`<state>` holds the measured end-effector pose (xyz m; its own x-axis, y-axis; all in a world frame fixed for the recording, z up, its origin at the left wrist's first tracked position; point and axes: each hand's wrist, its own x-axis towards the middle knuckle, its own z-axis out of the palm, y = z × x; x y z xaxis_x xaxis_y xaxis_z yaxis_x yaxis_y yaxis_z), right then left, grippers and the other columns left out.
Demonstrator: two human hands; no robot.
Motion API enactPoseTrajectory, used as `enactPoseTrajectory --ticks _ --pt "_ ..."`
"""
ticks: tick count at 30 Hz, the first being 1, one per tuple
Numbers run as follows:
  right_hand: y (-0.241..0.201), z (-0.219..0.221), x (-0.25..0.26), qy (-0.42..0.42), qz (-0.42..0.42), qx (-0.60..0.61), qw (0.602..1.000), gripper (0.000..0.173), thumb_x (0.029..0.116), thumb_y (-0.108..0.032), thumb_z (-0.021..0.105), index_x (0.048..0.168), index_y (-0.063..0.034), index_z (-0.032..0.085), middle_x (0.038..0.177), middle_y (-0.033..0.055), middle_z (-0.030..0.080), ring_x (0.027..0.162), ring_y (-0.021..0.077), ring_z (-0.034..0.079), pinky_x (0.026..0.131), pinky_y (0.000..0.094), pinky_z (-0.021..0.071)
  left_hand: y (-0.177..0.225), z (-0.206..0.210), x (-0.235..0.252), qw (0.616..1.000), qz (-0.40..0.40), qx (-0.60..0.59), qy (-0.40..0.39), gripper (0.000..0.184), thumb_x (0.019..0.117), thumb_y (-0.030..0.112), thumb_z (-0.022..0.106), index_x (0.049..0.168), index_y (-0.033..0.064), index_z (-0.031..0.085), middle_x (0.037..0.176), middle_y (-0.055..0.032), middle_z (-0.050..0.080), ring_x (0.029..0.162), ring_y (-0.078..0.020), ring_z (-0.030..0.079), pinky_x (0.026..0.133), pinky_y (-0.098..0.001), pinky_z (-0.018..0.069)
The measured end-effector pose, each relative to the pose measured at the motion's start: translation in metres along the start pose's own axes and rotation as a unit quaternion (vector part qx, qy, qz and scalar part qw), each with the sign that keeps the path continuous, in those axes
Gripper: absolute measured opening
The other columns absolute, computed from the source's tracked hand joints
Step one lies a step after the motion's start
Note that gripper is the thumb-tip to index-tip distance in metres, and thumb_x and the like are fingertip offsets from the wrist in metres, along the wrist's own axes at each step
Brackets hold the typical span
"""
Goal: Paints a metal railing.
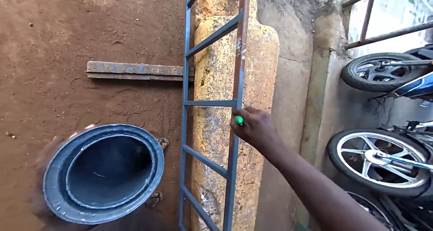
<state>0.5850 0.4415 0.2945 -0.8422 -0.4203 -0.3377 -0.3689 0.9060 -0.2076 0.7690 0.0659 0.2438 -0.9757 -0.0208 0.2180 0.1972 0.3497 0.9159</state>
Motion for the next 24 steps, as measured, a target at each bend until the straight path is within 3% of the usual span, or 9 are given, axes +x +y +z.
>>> enactPoseTrajectory --ticks 2,3,5,7,9,13,16,21,24 --pt "-0.032 0.005 0.007 -0.091 -0.006 -0.06 0.994 0.017 0.0919 -0.016 0.07 0.097 -0.0002 0.071 0.087 0.0217 0.067 0.079 0.0418 0.069 0.063 0.0577 0.0544 0.009 -0.001 -0.006 0.999 0.013 0.04 0.019 0.086 0.0848 0.036 0.083 0.153 0.0164 0.034 0.143 -0.0015 0.057 0.132 -0.0101 0.056 0.111 -0.0348 0.0466" --pt "-0.052 0.015 -0.001 -0.18 0.015 -0.09 0.979 0.018 0.0951 -0.016 0.067 0.1 0.0002 0.071 0.092 0.0234 0.067 0.085 0.0434 0.069 0.067 0.0591 0.0553 0.009 -0.004 -0.013 0.997 0.007 0.053 0.049 0.088 0.0796 0.043 0.085 0.151 0.0207 0.039 0.143 0.0002 0.058 0.133 -0.0128 0.055 0.113 -0.0391 0.0456" --pt "-0.089 0.044 -0.032 -0.355 0.037 -0.123 0.926 0.02 0.1005 -0.015 0.059 0.104 0.002 0.07 0.098 0.0242 0.069 0.093 0.0434 0.07 0.074 0.0588 0.0568 -0.002 -0.012 -0.036 0.994 -0.004 0.077 0.08 0.101 0.0682 0.055 0.087 0.153 0.0253 0.041 0.149 -0.003 0.053 0.139 -0.0233 0.049 0.118 -0.0507 0.0369" --pt "-0.113 0.058 -0.053 -0.465 0.072 -0.106 0.876 0.025 0.1045 -0.019 0.052 0.107 0.0008 0.067 0.105 0.0227 0.069 0.101 0.0417 0.069 0.08 0.0585 0.0548 -0.003 -0.017 -0.052 0.991 -0.007 0.095 0.09 0.106 0.0662 0.062 0.086 0.154 0.0232 0.04 0.15 -0.0062 0.052 0.142 -0.0274 0.046 0.119 -0.0525 0.0347" --pt "-0.112 0.055 -0.046 -0.452 0.109 -0.093 0.88 0.025 0.1017 -0.022 0.058 0.107 0.0003 0.069 0.106 0.0232 0.069 0.102 0.0422 0.069 0.081 0.061 0.0548 0.0 -0.021 -0.065 0.989 -0.007 0.105 0.1 0.108 0.0664 0.065 0.084 0.154 0.0198 0.039 0.149 -0.0073 0.054 0.141 -0.0274 0.047 0.119 -0.0518 0.0345" --pt "-0.065 0.023 0.023 -0.257 0.173 -0.142 0.94 0.024 0.095 -0.024 0.066 0.098 -0.0006 0.07 0.1 0.0259 0.069 0.095 0.0462 0.068 0.073 0.0662 0.0526 0.004 -0.03 -0.09 0.988 -0.022 0.111 0.104 0.109 0.065 0.067 0.083 0.153 0.0187 0.039 0.145 -0.0078 0.057 0.138 -0.0282 0.051 0.119 -0.0536 0.0331" --pt "-0.065 0.018 0.029 -0.188 0.111 -0.2 0.955 0.022 0.096 -0.023 0.063 0.098 -0.0021 0.068 0.092 0.024 0.069 0.088 0.0457 0.07 0.067 0.0626 0.0526 0.004 -0.035 -0.097 0.988 -0.028 0.101 0.117 0.106 0.0658 0.063 0.084 0.151 0.0142 0.042 0.145 -0.011 0.057 0.137 -0.0307 0.05 0.116 -0.052 0.038" --pt "-0.119 0.055 -0.05 -0.462 0.08 -0.21 0.858 0.022 0.1008 -0.019 0.057 0.105 0.0001 0.068 0.102 0.0218 0.07 0.099 0.0417 0.069 0.078 0.0599 0.0545 -0.004 -0.041 -0.098 0.986 -0.03 0.081 0.146 0.097 0.0697 0.059 0.084 0.148 0.0161 0.045 0.142 -0.0082 0.059 0.136 -0.0266 0.052 0.117 -0.0492 0.0385" --pt "-0.106 0.04 -0.023 -0.445 0.142 -0.164 0.869 0.025 0.0973 -0.025 0.064 0.101 -0.0016 0.07 0.101 0.0224 0.07 0.098 0.0424 0.069 0.079 0.0632 0.0535 -0.007 -0.048 -0.101 0.982 -0.048 0.093 0.154 0.098 0.07 0.063 0.082 0.148 0.0144 0.046 0.142 -0.0091 0.06 0.136 -0.0273 0.053 0.118 -0.0517 0.0363"
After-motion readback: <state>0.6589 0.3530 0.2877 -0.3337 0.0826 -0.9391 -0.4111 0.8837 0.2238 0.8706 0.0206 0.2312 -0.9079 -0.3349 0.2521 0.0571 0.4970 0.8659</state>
